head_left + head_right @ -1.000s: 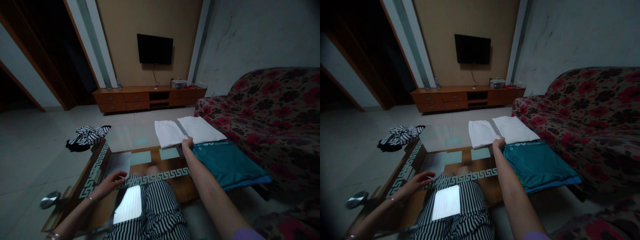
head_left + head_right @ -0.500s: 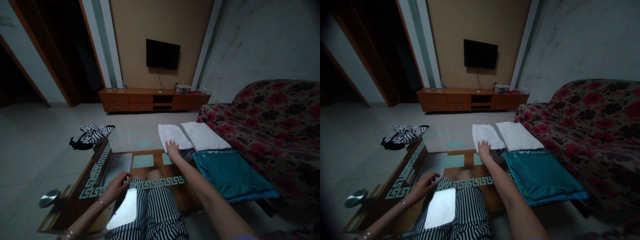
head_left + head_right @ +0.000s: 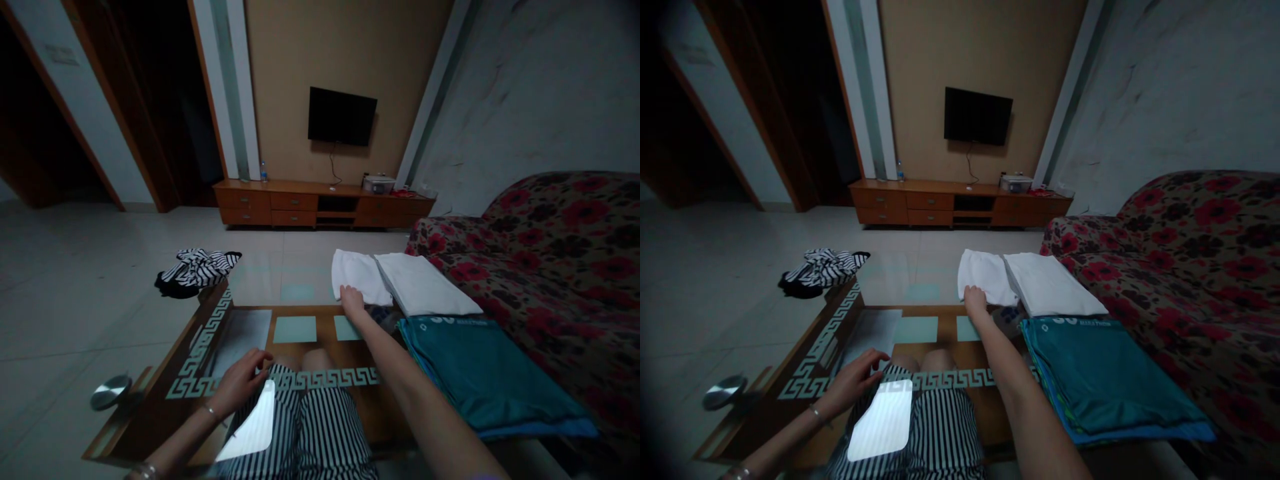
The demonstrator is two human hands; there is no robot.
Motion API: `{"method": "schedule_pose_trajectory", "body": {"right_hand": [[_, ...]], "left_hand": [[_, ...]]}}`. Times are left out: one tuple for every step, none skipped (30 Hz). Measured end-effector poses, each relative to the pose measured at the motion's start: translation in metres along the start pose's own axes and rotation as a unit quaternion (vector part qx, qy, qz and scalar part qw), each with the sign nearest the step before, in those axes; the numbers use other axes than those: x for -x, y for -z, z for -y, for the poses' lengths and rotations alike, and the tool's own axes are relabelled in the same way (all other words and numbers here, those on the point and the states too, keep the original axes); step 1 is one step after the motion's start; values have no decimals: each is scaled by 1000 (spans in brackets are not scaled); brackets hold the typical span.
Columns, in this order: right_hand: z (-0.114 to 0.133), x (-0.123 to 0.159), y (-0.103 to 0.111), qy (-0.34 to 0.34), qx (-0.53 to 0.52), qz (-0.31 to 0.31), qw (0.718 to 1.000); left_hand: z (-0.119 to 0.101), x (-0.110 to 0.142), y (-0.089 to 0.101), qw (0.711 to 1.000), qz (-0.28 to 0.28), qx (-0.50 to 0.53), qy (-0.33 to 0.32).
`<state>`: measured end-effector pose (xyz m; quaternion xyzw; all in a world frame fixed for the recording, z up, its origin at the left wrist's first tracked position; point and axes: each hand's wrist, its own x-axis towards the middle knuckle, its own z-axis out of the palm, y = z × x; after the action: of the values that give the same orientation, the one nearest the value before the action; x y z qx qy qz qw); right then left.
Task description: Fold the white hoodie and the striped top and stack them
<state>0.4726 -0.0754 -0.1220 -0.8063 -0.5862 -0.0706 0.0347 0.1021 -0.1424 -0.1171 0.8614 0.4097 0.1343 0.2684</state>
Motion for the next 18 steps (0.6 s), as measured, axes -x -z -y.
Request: {"method": "schedule_pose_trajectory", "body": {"right_hand": [[2,8,0,0,0,-7,1000],[3,15,0,0,0,-13,1000],[3,23,-1,0,-2,-18,1000],[3,31,-1,-1,-3,-23,1000],[2,39,-3,-1,-5,-30,1000],[0,47,-6,-1,-6,-39,999],[-1,55,-11,1,-8,-52,999],[-2,63,-16,5,-11,-66,998],[-4,71,-22,11,-16,-80,997],[-5,79,-28,22,-23,-90,995],[-5,86,-34,36,-32,-96,994],[-6,92,-38,50,-41,-100,993],[-6,97,-41,62,-50,-103,991],[-6,101,-42,68,-58,-105,990],[-5,103,-41,70,-65,-108,990],[-4,103,-40,68,-71,-109,989],[-4,103,-38,63,-75,-109,989],[-3,102,-36,60,-78,-108,989]], "left_hand": [[0,1,-1,1000,1,-2,-1],[0,2,-1,1000,2,-3,-3],[0,3,-1,1000,4,-4,-4],[1,4,-1,1000,8,-3,-6],[2,3,-1,1000,15,0,-9],[4,1,0,1000,22,5,-12],[8,-3,3,1000,23,8,-16],[13,-8,8,1000,11,6,-18],[20,-15,15,1000,-15,-9,-11],[27,-24,24,998,-53,-34,6],[36,-34,35,993,-97,-64,31],[44,-44,49,983,-142,-95,63],[53,-55,64,972,-178,-117,95],[60,-65,81,962,-206,-128,124],[67,-74,97,952,-232,-132,151],[73,-81,114,942,-256,-130,176],[77,-87,130,931,-277,-126,200],[80,-91,144,923,-293,-119,220]]}}
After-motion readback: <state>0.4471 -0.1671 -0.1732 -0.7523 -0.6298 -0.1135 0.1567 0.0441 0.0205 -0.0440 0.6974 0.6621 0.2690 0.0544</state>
